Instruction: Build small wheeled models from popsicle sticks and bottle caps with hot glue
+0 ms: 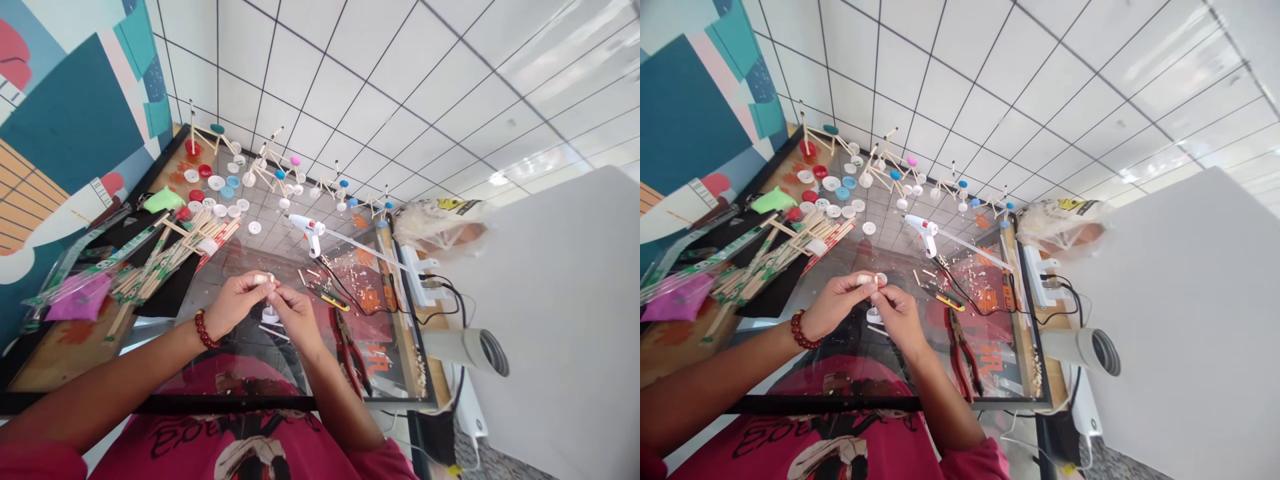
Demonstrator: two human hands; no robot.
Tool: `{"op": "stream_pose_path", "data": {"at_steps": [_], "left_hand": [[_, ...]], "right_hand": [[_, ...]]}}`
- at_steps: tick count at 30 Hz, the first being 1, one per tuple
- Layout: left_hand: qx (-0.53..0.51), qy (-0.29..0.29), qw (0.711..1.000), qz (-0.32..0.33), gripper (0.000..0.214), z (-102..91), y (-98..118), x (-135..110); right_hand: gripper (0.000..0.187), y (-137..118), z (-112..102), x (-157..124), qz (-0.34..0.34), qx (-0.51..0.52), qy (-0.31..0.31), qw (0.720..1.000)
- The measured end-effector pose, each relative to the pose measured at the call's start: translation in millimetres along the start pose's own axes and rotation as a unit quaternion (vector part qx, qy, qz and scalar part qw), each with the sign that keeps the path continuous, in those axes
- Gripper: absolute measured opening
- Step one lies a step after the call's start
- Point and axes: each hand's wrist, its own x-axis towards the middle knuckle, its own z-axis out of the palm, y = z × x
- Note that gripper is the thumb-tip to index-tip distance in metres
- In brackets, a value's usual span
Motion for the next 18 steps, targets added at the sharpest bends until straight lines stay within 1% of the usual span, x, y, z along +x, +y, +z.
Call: {"op": "stream_pose_path", "data": {"at_steps": [1, 3, 4, 5, 7, 8, 10, 11, 12, 14, 16, 18], "left_hand": [[-0.019, 0.007, 1.0, -0.007, 0.021, -0.9, 1, 1], [-0.095, 0.028, 0.994, -0.038, 0.025, -3.7, 6, 4], [-0.14, 0.034, 0.988, -0.055, 0.027, -5.3, 9, 5], [-0.179, 0.037, 0.981, -0.068, 0.028, -6.8, 12, 7], [-0.231, 0.035, 0.968, -0.086, 0.028, -9.1, 18, 9], [-0.246, 0.036, 0.964, -0.094, 0.028, -9.9, 20, 10], [-0.259, 0.047, 0.958, -0.113, 0.027, -11.1, 23, 11], [-0.262, 0.055, 0.956, -0.124, 0.028, -11.7, 23, 11], [-0.266, 0.061, 0.953, -0.134, 0.028, -12.4, 24, 12], [-0.279, 0.061, 0.946, -0.156, 0.027, -14.2, 24, 13], [-0.292, 0.047, 0.939, -0.176, 0.025, -16.0, 25, 14], [-0.29, 0.031, 0.939, -0.183, 0.022, -16.8, 25, 15]], "right_hand": [[0.025, -4, -4, 1, -0.018, -0.033, -0.009, 0.999], [0.024, -11, -20, 6, -0.048, -0.098, -0.015, 0.994], [0.026, -12, -31, 11, -0.052, -0.124, 0.02, 0.991], [0.028, -12, -43, 19, -0.049, -0.155, 0.075, 0.984], [0.035, -6, -67, 40, -0.058, -0.234, 0.175, 0.955], [0.041, -1, -78, 52, -0.066, -0.27, 0.21, 0.937], [0.054, 10, -93, 79, -0.074, -0.313, 0.244, 0.915], [0.06, 15, -96, 92, -0.071, -0.321, 0.25, 0.911], [0.061, 18, -98, 104, -0.058, -0.326, 0.247, 0.911], [0.054, 22, -96, 124, -0.035, -0.343, 0.23, 0.91], [0.044, 21, -91, 135, -0.027, -0.353, 0.218, 0.909], [0.039, 15, -87, 136, -0.029, -0.348, 0.222, 0.91]]}}
